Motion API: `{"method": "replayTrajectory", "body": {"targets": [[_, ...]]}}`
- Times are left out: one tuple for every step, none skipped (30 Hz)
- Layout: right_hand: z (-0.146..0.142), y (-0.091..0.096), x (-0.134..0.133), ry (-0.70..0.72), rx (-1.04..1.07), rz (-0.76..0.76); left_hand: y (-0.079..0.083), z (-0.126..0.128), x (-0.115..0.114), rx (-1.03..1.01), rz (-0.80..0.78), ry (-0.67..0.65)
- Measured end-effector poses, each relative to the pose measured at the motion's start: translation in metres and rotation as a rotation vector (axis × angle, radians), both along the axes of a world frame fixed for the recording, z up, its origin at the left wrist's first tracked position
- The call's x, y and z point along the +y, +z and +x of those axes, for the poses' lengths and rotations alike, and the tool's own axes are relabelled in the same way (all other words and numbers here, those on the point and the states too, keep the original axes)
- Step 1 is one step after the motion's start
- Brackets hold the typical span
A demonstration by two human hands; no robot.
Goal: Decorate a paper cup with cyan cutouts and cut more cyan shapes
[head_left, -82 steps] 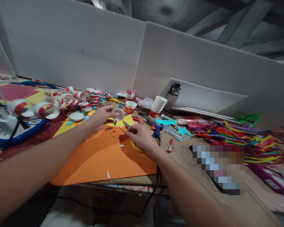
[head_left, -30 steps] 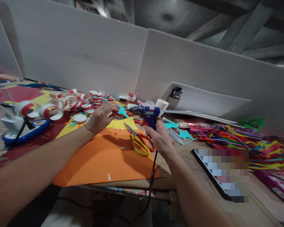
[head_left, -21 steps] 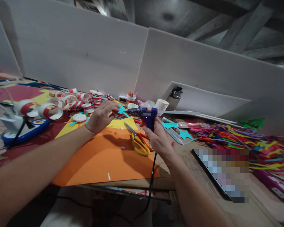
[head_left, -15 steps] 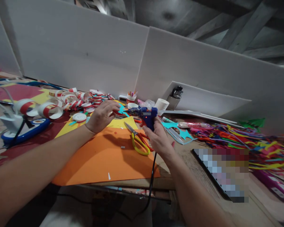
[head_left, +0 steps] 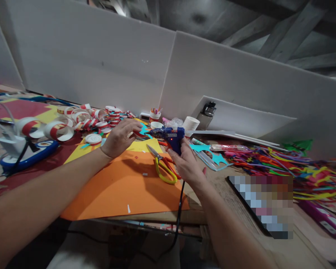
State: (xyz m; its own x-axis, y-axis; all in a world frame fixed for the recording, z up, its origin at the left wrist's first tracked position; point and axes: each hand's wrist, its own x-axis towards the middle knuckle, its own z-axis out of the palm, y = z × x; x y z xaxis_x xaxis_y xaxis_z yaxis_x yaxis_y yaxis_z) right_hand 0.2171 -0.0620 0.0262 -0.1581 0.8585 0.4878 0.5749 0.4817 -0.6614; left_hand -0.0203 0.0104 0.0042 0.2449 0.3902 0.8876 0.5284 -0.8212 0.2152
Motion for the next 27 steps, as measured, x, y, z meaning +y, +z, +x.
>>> {"method": "replayTrajectory", "body": {"targets": [[0.0, 0.0, 0.0, -0.001, -0.002, -0.003, 0.0, 0.0, 0.001, 0.006, 0.023, 0.004], [0.0, 0.0, 0.0, 0.001, -0.003, -0.007, -0.001, -0.001, 0.002, 0.011, 0.047, 0.007], [0.0, 0.0, 0.001, 0.002, -0.005, -0.01, -0.001, -0.001, 0.002, 0.017, 0.068, 0.009], [0.0, 0.001, 0.001, 0.005, -0.007, -0.008, -0.001, -0.001, 0.003, 0.022, 0.089, 0.008], [0.001, 0.001, 0.001, 0.008, -0.012, -0.005, -0.001, -0.002, 0.003, 0.026, 0.107, 0.007], [0.001, 0.001, 0.001, 0.007, -0.018, 0.0, -0.001, -0.002, 0.004, 0.029, 0.12, 0.009], [0.001, 0.001, 0.0, 0.0, -0.024, 0.008, -0.001, -0.002, 0.004, 0.034, 0.126, 0.013], [0.002, 0.001, 0.0, -0.012, -0.033, 0.012, -0.001, -0.002, 0.004, 0.039, 0.128, 0.018], [0.003, 0.002, -0.001, -0.026, -0.045, 0.013, -0.001, -0.002, 0.004, 0.044, 0.128, 0.021], [0.003, 0.003, -0.002, -0.042, -0.059, 0.009, -0.001, -0.002, 0.003, 0.052, 0.126, 0.021], [0.004, 0.004, -0.003, -0.056, -0.076, 0.001, 0.0, -0.002, 0.003, 0.059, 0.122, 0.02], [0.004, 0.005, -0.004, -0.066, -0.092, -0.006, 0.0, -0.002, 0.003, 0.062, 0.116, 0.019], [0.005, 0.006, -0.005, -0.07, -0.106, -0.011, 0.0, -0.002, 0.003, 0.06, 0.106, 0.019], [0.005, 0.007, -0.006, -0.066, -0.117, -0.012, 0.001, -0.002, 0.003, 0.05, 0.095, 0.019], [0.006, 0.008, -0.006, -0.055, -0.119, -0.013, 0.001, -0.002, 0.003, 0.03, 0.078, 0.023], [0.006, 0.008, -0.005, -0.041, -0.109, -0.016, 0.001, -0.001, 0.003, -0.001, 0.053, 0.031], [0.007, 0.009, -0.003, -0.028, -0.082, -0.026, 0.0, 0.0, 0.003, -0.043, 0.016, 0.044], [0.008, 0.009, -0.001, -0.028, -0.041, -0.047, -0.001, 0.001, 0.004, -0.092, -0.039, 0.06], [0.009, 0.008, 0.002, -0.045, 0.006, -0.075, -0.001, 0.003, 0.004, -0.152, -0.111, 0.08], [0.012, 0.007, 0.005, -0.085, 0.054, -0.112, -0.003, 0.005, 0.004, -0.215, -0.199, 0.102], [0.015, 0.006, 0.01, -0.156, 0.081, -0.148, -0.004, 0.006, 0.005, -0.277, -0.299, 0.118], [0.019, 0.005, 0.014, -0.243, 0.072, -0.183, -0.005, 0.008, 0.005, -0.332, -0.393, 0.126], [0.024, 0.003, 0.019, -0.342, 0.034, -0.211, -0.006, 0.01, 0.005, -0.378, -0.477, 0.12], [0.028, 0.001, 0.023, -0.436, -0.036, -0.249, -0.006, 0.011, 0.005, -0.412, -0.541, 0.105], [0.033, -0.001, 0.028, -0.502, -0.141, -0.3, -0.007, 0.012, 0.006, -0.433, -0.583, 0.085], [0.038, -0.003, 0.032, -0.55, -0.257, -0.35, -0.007, 0.013, 0.006, -0.444, -0.605, 0.064], [0.042, -0.006, 0.036, -0.564, -0.3, -0.37, -0.007, 0.014, 0.006, -0.451, -0.612, 0.047]]}}
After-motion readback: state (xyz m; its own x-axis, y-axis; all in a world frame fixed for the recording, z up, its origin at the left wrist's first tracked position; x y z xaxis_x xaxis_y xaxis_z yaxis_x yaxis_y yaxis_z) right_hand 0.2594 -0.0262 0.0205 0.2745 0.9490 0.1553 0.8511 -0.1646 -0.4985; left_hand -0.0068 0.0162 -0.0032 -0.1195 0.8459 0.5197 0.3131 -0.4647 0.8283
